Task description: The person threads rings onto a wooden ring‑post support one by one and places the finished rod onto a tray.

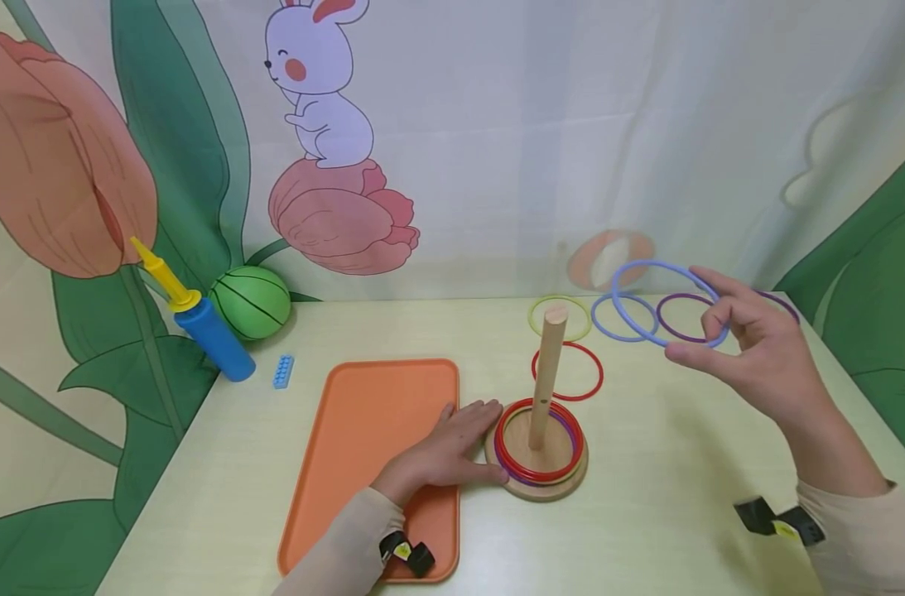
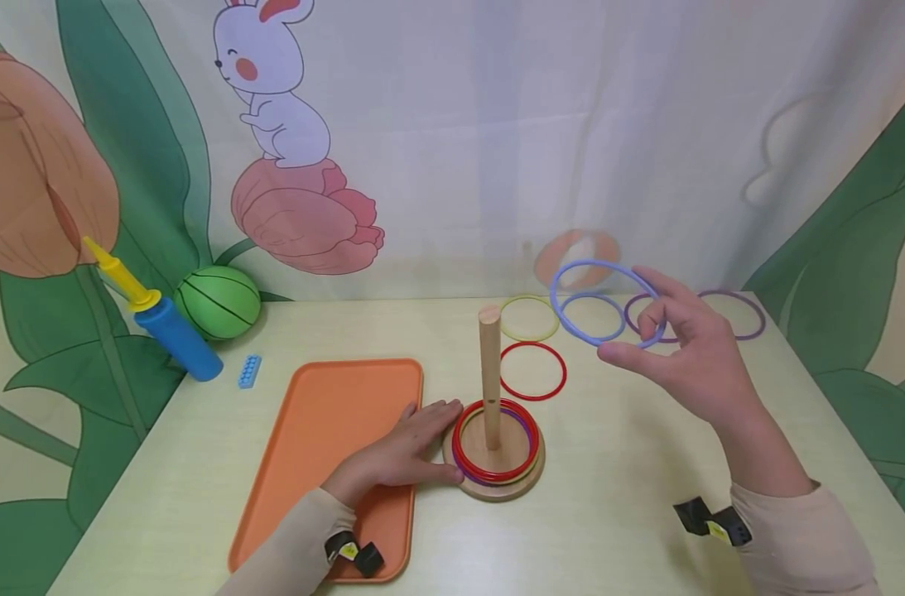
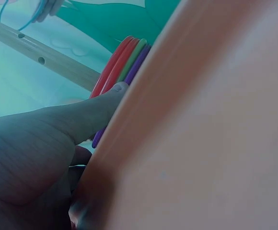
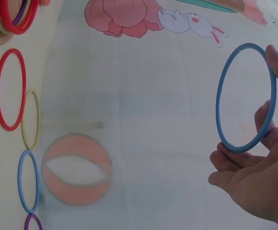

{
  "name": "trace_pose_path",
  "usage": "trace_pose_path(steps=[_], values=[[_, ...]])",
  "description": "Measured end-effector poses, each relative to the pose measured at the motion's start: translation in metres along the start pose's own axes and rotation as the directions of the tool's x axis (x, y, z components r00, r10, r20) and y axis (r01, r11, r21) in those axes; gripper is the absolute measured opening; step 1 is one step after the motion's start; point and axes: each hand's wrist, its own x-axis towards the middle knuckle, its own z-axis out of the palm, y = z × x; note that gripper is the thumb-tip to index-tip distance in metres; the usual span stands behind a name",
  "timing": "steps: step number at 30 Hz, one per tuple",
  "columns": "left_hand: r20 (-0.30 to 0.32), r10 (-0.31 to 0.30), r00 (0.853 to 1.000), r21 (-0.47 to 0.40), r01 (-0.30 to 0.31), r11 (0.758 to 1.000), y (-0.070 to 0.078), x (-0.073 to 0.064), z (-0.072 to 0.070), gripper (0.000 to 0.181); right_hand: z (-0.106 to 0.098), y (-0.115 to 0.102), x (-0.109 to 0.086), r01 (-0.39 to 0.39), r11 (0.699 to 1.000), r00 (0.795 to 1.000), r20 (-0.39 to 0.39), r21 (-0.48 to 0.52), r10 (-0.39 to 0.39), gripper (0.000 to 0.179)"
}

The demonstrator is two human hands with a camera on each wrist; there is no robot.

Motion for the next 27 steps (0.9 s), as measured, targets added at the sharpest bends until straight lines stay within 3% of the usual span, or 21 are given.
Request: trace_pose_path(steps=[6,11,27], values=[[0.003,-0.006,1.0,0.006,0.006,1.0,-0.002,0.001,0.001,0.103,0.003,-0.008,0.002,0.043,0.991,0.999,0.018,0.124,-0.045,0.038],[0.002,0.001,1.0,0.005,-0.001,1.0,-0.002,0.001,0.001,0.102,0.007,-0.012,0.003,0.077,0.958,0.996,0.029,0.275,-0.088,0.036],[-0.008,0.006,1.0,0.019,-0.006,1.0,-0.001,0.002,0.002,0.102,0.016,-0.036,0.007,0.104,0.945,0.991,0.048,0.308,-0.125,0.039]])
